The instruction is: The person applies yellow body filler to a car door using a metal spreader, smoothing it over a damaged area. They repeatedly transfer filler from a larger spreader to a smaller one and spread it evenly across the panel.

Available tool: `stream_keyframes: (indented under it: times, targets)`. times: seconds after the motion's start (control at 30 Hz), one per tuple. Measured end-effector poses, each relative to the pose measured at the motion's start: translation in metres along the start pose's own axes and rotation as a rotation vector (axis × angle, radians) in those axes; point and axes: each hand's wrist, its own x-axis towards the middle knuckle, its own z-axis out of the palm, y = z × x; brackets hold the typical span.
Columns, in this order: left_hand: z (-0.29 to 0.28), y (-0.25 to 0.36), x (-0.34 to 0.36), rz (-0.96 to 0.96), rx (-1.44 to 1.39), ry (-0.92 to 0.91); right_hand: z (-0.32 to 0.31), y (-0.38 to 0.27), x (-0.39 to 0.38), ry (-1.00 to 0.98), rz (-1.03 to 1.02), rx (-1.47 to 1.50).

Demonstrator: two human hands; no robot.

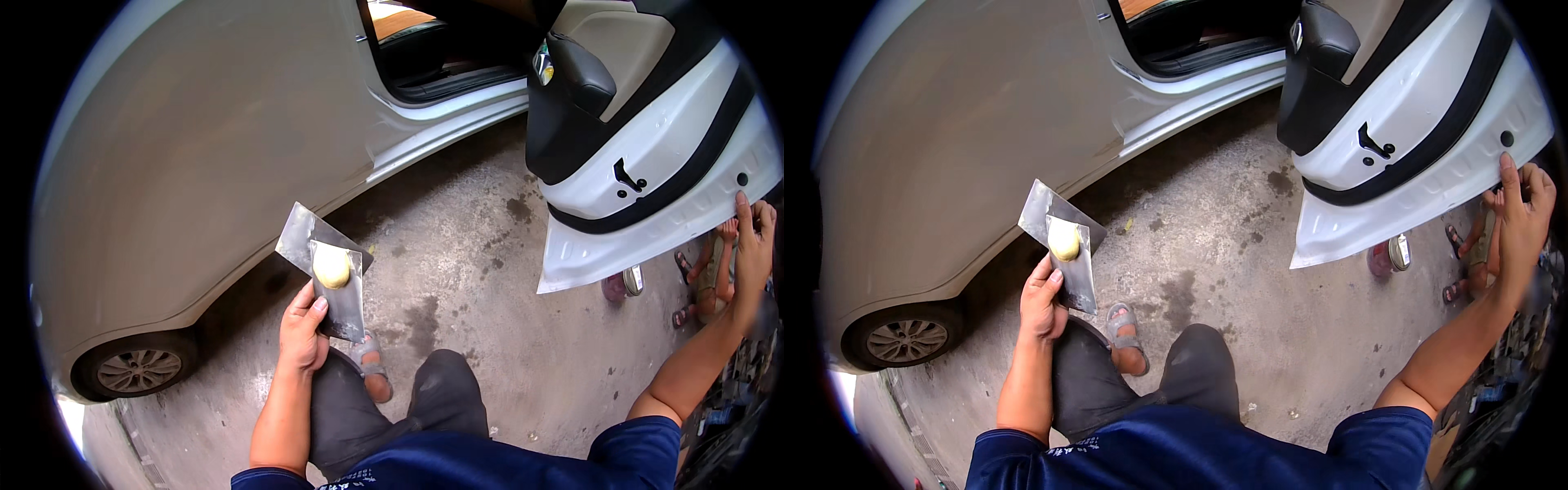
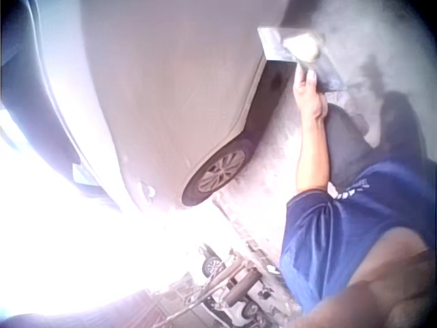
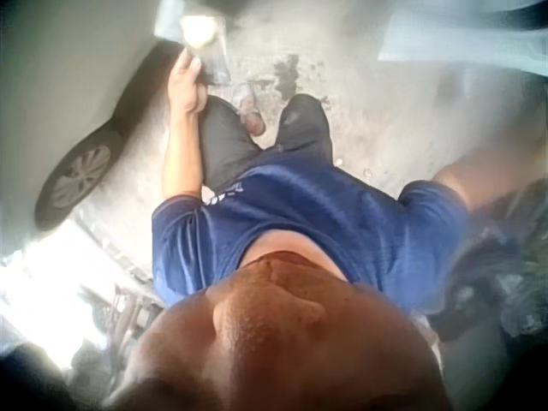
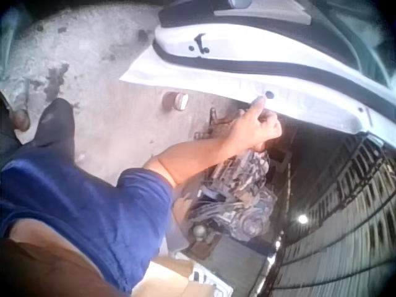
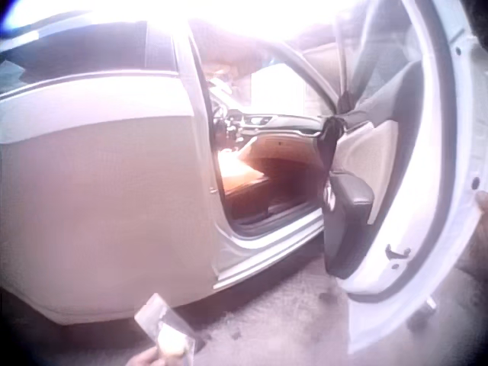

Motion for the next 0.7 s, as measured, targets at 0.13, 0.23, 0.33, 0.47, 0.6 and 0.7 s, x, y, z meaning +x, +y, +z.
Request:
stream_keyframes:
  times: [0.13,0.23,0.33,0.47,0.6,0.7]
  targets:
    - [0.014,-0.009,0.006,-0.041,0.009,-0.101,-0.064,0.098,-0.008,-0.056,0.323,-0.189]
    - [0.024,-0.017,0.010,-0.078,0.008,-0.110,-0.094,0.199,-0.011,-0.033,0.384,-0.327]
    - [0.033,-0.020,0.010,-0.105,0.024,-0.132,-0.117,0.326,-0.017,0.038,0.565,-0.395]
    - [0.043,-0.023,0.013,-0.140,0.032,-0.162,-0.132,0.441,-0.019,0.099,0.851,0.083]
    - [0.049,-0.024,0.013,-0.227,0.024,-0.195,-0.079,0.358,-0.051,0.280,0.878,0.301]
    - [0.051,-0.027,0.014,-0.358,-0.004,-0.241,0.023,0.180,-0.127,-0.036,0.501,0.272]
